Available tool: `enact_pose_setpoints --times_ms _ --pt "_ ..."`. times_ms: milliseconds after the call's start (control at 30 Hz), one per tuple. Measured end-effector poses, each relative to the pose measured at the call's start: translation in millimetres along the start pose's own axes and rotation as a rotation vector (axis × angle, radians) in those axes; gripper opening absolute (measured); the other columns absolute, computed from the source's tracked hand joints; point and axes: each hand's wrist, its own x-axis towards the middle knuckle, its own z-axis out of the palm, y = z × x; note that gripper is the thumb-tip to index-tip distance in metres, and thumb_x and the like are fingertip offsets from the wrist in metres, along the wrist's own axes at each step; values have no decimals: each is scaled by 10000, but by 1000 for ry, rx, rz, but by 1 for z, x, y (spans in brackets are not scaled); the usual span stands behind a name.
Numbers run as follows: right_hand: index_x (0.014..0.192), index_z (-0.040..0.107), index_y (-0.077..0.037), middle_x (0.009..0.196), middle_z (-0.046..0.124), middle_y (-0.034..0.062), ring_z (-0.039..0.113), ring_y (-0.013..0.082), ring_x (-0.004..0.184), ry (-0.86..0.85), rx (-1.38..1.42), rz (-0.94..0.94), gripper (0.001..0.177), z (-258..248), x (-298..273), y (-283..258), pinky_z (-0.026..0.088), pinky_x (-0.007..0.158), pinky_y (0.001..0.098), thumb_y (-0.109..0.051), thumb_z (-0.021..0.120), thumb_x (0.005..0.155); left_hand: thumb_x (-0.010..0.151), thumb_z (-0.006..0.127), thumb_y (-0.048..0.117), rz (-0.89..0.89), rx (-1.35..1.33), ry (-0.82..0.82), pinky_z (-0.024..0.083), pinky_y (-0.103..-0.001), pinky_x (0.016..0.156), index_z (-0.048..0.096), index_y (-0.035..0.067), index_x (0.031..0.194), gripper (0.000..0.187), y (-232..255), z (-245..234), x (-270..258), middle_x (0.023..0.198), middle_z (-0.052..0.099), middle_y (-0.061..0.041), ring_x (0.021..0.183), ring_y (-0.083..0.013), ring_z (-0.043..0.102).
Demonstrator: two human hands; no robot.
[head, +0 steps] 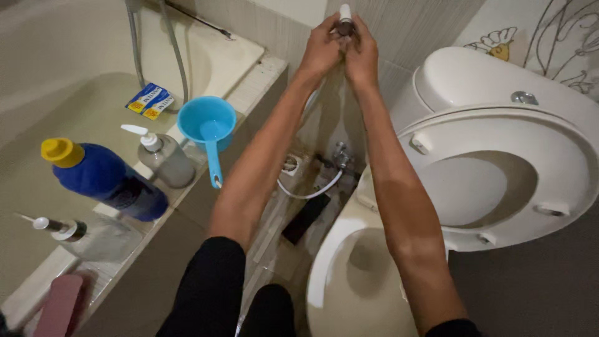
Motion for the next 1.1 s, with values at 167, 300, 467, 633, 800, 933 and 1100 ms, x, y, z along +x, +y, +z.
enact_pose_setpoints --times_ms 167,300,467,633,800,933,1100 --pt "1439 609 -40 1260 697 131 713 225 1128 166 -149 -35 495 6 -30 -66 566 1017 334 69 654 958 972 517 -56 80 143 15 563 -328 1001 509 -45 1463 492 18 -4 -36 1299 699 -174 1180 -236 695" --pt "1389 621 -10 1187 675 142 697 241 1090 161 -181 -53 520 8 -56 -113 601 972 345 29 767 891 914 425 -128 218 196 -13 515 -364 1082 549 -41 1476 582 34 -10 -76 1363 691 -206 1237 -267 677" --pt "1358 656 7 1209 694 121 742 226 1077 141 -168 -74 442 6 -97 -154 627 960 340 -18 797 940 882 439 -149 127 384 16 559 -360 1002 625 25 1427 601 59 -14 -126 1347 717 -180 1148 -248 717" --pt "1304 686 9 1151 708 129 754 214 1016 140 -240 -67 447 -1 -139 -201 615 901 337 -39 823 881 895 531 -131 141 409 27 508 -377 1051 639 52 1408 555 87 -14 -180 1374 654 -161 1225 -261 641" --pt "1246 702 1 1072 715 132 736 192 941 169 -286 -104 432 -4 -193 -249 615 860 320 -50 850 843 920 727 -32 192 313 11 508 -402 1093 547 72 1445 565 85 -17 -229 1413 611 -149 1312 -269 614" --pt "1218 710 14 1055 716 122 719 185 942 202 -303 -76 411 -14 -239 -281 605 846 330 -17 838 829 897 790 33 41 319 -47 457 -416 1143 446 89 1517 711 87 -17 -275 1431 605 -158 1355 -281 577" --pt "1171 642 46 1183 704 133 721 192 1056 247 -168 31 373 -29 -294 -299 622 940 316 58 786 826 877 809 57 40 260 -142 466 -423 1164 408 82 1566 797 92 -12 -313 1412 625 -170 1334 -296 597"
